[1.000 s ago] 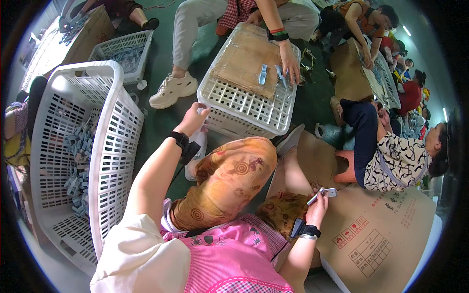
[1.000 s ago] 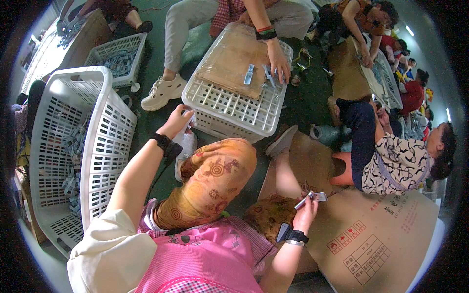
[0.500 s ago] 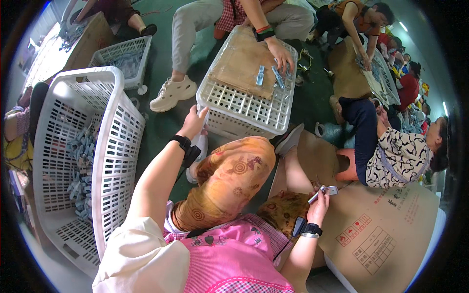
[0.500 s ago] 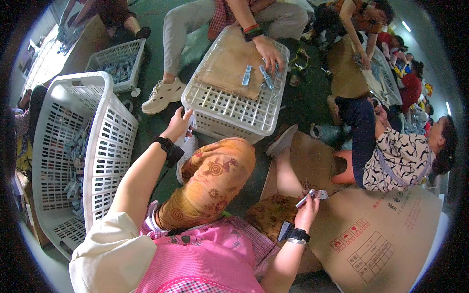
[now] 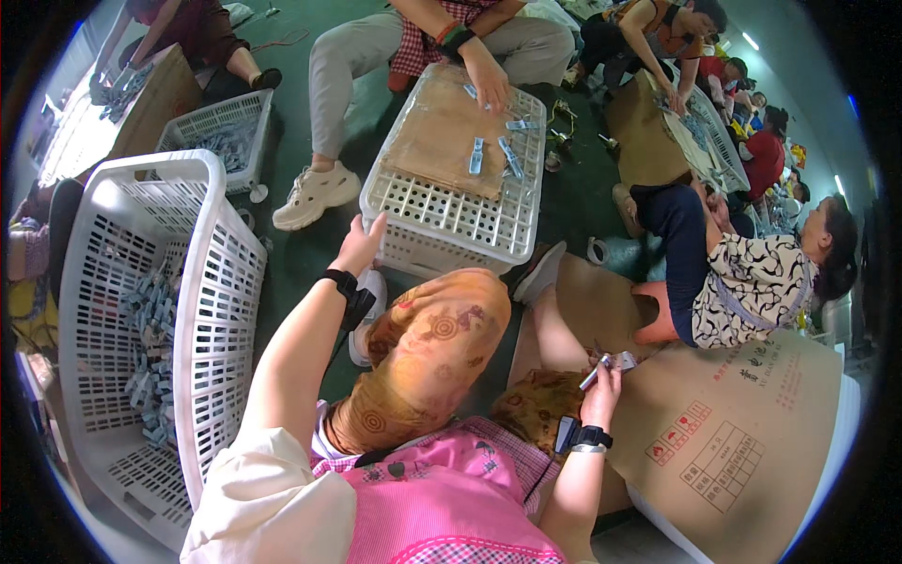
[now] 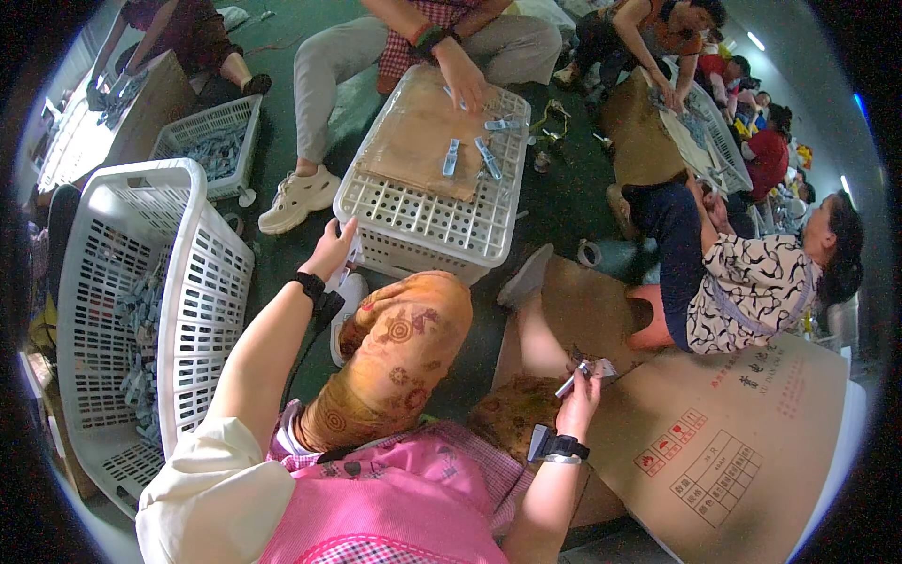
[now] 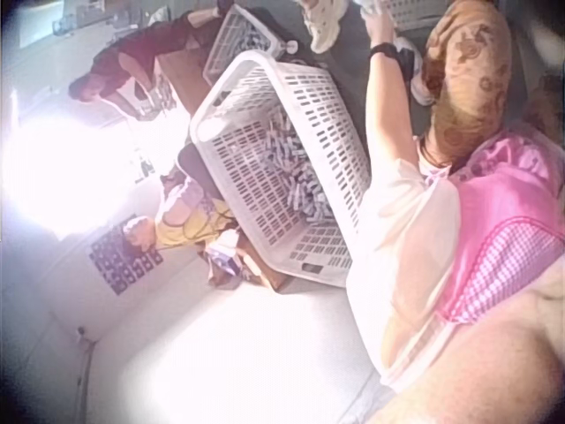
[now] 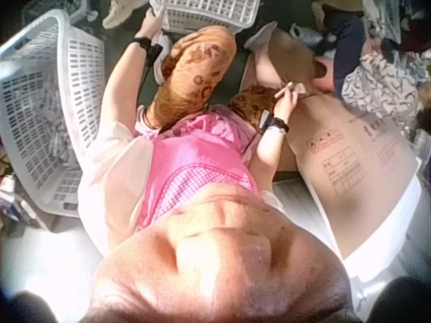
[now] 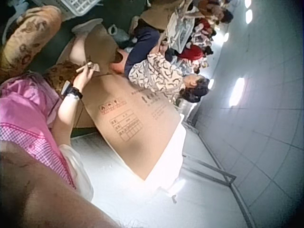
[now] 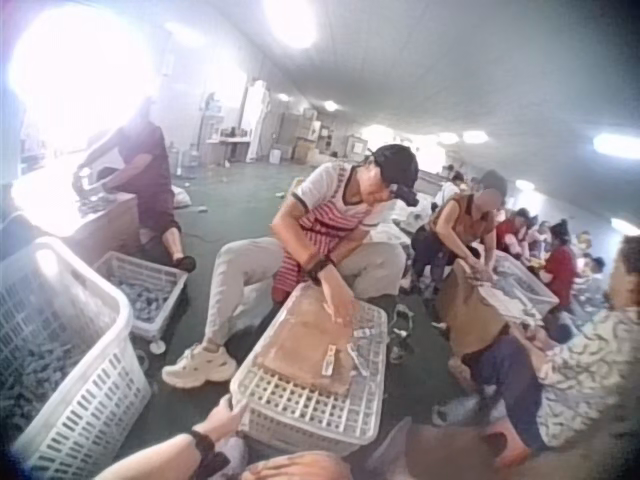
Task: The recorder and several others are manually assembling or sorting blue plastic clips or components in a factory environment.
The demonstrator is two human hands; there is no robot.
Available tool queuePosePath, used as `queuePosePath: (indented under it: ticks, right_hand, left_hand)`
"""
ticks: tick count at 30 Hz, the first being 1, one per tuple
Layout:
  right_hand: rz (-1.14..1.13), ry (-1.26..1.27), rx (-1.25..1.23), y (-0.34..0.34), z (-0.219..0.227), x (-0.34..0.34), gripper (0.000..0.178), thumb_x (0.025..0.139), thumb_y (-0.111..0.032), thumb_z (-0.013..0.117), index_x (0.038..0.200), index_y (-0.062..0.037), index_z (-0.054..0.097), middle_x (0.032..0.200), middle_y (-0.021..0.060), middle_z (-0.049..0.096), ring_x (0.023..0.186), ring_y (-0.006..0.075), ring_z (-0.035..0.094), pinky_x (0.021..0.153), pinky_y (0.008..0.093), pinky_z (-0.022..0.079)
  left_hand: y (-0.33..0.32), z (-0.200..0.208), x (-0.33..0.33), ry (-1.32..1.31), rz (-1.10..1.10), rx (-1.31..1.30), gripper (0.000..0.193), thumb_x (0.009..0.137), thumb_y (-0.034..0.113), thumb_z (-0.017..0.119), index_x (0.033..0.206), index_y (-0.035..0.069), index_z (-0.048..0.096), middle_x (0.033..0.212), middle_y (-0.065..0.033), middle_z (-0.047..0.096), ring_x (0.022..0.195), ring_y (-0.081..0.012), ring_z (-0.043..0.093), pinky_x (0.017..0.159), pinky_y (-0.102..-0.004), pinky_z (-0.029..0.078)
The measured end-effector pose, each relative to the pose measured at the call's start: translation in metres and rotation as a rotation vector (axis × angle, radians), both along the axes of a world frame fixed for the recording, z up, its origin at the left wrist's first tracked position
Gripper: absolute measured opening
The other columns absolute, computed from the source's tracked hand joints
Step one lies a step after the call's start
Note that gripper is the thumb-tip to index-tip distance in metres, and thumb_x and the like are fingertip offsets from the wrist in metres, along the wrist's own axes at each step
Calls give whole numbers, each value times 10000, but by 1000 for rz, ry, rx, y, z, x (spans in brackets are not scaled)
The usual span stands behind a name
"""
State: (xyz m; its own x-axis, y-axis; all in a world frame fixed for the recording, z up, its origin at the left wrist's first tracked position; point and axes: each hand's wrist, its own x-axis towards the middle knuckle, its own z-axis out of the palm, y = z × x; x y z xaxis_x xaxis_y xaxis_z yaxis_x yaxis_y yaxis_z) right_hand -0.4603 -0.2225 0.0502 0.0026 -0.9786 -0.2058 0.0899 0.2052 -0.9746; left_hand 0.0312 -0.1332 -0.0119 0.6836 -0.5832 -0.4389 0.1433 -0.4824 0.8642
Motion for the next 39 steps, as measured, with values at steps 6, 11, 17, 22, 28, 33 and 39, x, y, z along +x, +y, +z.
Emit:
queuePosePath:
  ticks: [6,11,17,22,28,33,39]
  right_hand:
    - [-3,13,-10,1,-4,-5,580,900,-61,562,1423,-71,312,1081,31,556,894,123,554,730,270,462]
    - [-32,15,-17,-1,-10,-5,532,908,-54,529,1404,-61,336,1059,25,544,908,134,564,723,277,469]
    - [-39,11,-32,1,-13,-11,464,909,-48,539,1352,-59,400,1034,28,547,839,133,578,701,265,474]
    - [-60,30,-51,7,-11,-7,290,916,-61,538,1203,-51,500,1032,28,552,862,131,585,678,271,477]
    - [-38,27,-48,8,-16,-8,414,917,-57,535,1319,-53,436,1064,29,546,882,138,584,696,276,482]
    - [-41,0,-61,13,-19,-14,446,911,-60,546,1337,-57,414,1080,29,545,919,142,583,718,283,485]
    - [-31,-23,-48,14,-20,-13,407,911,-52,550,1304,-50,446,1135,51,560,956,156,590,788,284,481]
  left_hand:
    - [-12,22,0,-1,-56,60,935,785,616,576,1382,-42,286,1213,-207,557,999,-265,621,621,-321,556]
    - [-12,-27,24,-25,-33,40,930,754,627,612,1345,-46,361,1259,-214,536,1179,-286,521,955,-347,423]
    - [-6,7,3,18,-2,-106,804,782,576,633,1255,-36,414,1027,-128,605,767,-193,638,437,-295,506]
    - [-8,7,8,-8,-27,50,852,767,563,657,1291,-49,381,1099,-162,599,893,-231,639,607,-331,544]
    - [-11,-26,27,-115,-57,-42,931,751,558,663,1358,-62,328,1267,-231,529,1192,-285,516,979,-335,401]
    - [-12,-17,14,-219,-51,51,955,762,615,601,1367,-65,311,1275,-258,514,1208,-328,498,994,-355,391]
    - [-5,-19,7,-290,-48,100,1017,774,675,538,1398,-68,233,1232,-267,539,1114,-344,564,933,-356,441]
